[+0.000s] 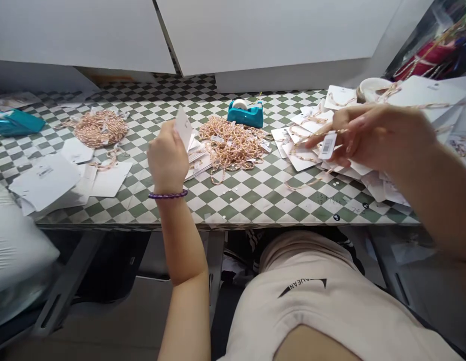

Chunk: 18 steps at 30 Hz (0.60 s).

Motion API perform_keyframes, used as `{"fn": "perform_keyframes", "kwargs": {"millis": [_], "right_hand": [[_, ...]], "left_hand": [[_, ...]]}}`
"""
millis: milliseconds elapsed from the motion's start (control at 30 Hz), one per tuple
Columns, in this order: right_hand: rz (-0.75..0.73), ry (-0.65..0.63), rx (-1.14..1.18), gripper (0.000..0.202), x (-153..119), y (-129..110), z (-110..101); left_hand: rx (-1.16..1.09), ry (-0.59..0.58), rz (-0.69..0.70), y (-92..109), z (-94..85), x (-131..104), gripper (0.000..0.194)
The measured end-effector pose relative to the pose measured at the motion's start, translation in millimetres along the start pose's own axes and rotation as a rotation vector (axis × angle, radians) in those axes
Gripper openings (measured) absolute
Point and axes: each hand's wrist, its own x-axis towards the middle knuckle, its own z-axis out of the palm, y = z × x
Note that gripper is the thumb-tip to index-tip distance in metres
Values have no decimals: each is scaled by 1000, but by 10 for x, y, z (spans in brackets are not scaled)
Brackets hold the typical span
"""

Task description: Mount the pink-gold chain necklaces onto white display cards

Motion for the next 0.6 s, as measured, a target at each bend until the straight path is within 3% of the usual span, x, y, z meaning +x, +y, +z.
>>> {"fn": "perform_keyframes", "kwargs": {"millis": [67, 100, 167, 200, 300, 433, 600], "right_hand": [[65, -210, 236, 14, 50, 82, 62], [107, -256, 311, 14, 64, 131, 90], [167, -216, 312, 18, 78, 227, 145], [178, -185, 277, 19, 79, 268, 175], [151, -104, 168, 22, 72, 328, 259], [87, -47, 17, 24, 63, 273, 331], [-116, 72, -594, 34, 17, 132, 327]], "left_hand": [[-76, 95, 39, 131, -118, -110, 32], [-229, 159, 92, 223, -154, -179, 30], [-520, 269, 138, 429, -157, -325, 27], [-628, 270, 128, 528, -124, -393, 23], [-911, 140, 44, 737, 62, -553, 22], [-1076, -47, -139, 782, 310, -682, 19], [-1055, -214, -175, 696, 447, -788, 32]]}}
